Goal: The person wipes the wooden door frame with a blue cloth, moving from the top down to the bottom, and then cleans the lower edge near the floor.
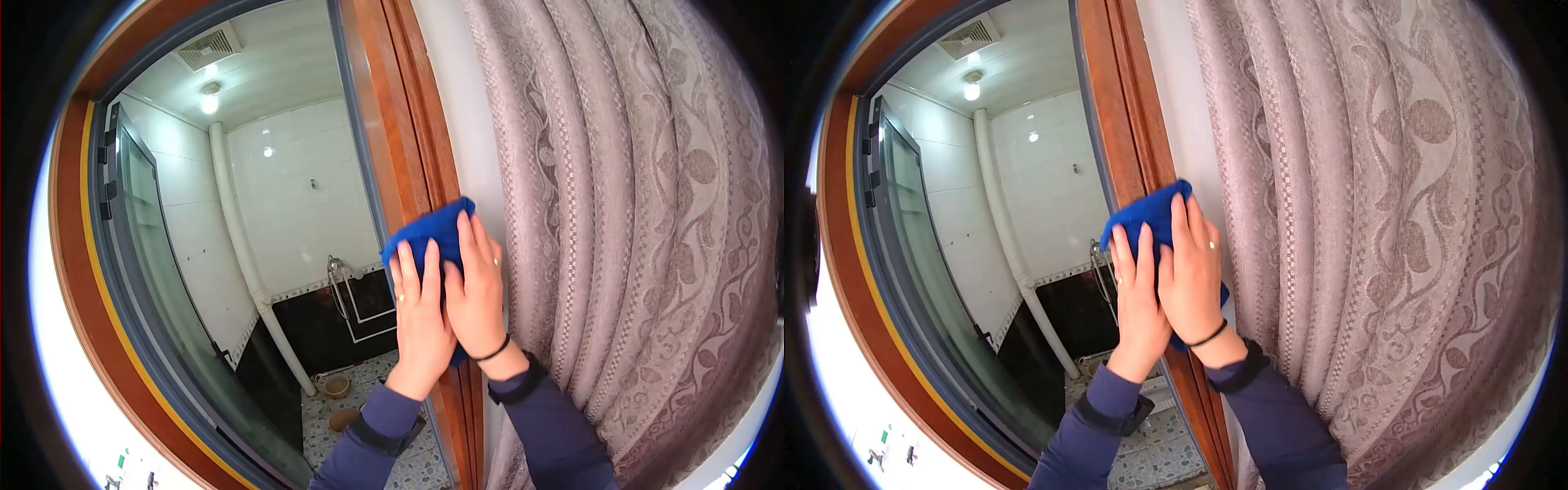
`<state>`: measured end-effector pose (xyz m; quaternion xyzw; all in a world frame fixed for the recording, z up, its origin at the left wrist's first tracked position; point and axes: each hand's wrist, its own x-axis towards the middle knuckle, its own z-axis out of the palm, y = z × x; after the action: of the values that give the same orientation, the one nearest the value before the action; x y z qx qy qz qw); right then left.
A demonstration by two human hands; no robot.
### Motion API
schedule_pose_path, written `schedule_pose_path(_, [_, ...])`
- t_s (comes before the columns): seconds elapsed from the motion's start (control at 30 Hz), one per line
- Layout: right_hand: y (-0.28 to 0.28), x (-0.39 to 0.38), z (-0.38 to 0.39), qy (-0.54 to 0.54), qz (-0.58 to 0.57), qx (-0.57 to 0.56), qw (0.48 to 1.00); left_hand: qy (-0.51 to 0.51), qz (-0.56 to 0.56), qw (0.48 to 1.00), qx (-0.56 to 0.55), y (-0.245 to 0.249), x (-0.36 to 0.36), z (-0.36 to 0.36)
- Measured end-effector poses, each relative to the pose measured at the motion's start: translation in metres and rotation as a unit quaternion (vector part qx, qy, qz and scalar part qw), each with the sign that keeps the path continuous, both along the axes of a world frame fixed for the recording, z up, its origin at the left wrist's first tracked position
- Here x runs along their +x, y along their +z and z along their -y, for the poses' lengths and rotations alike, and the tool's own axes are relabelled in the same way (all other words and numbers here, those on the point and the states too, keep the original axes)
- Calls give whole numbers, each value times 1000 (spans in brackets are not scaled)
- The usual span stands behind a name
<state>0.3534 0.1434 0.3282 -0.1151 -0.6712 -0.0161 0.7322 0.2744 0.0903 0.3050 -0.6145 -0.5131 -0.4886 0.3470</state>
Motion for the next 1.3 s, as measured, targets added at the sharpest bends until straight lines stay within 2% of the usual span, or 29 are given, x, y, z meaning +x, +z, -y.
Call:
schedule_pose_path(0.03, [4, -1, 0, 3, -2, -2, 1000, -37, 4, 999, 17, 5, -1, -2])
schedule_pose_path(0.1, [7, -4, -4, 10, -3, -6, 1000, -42, 8, 999, 20, 5, -2, -7])
schedule_pose_path(0.3, [-28, -6, 4, 14, 10, -41, 999, -10, -7, 1000, 27, -32, -14, -14])
schedule_pose_path(0.33, [-35, -6, 6, 8, 15, -48, 999, -49, 36, 998, 12, -38, -12, -13])
schedule_pose_path(0.87, [-189, 1, 27, -1, 100, -203, 974, 6, 25, 997, -77, -214, -24, -12])
schedule_pose_path(1.3, [-291, 11, 38, -11, 136, -282, 950, -5, 17, 991, -130, -312, -22, 7])
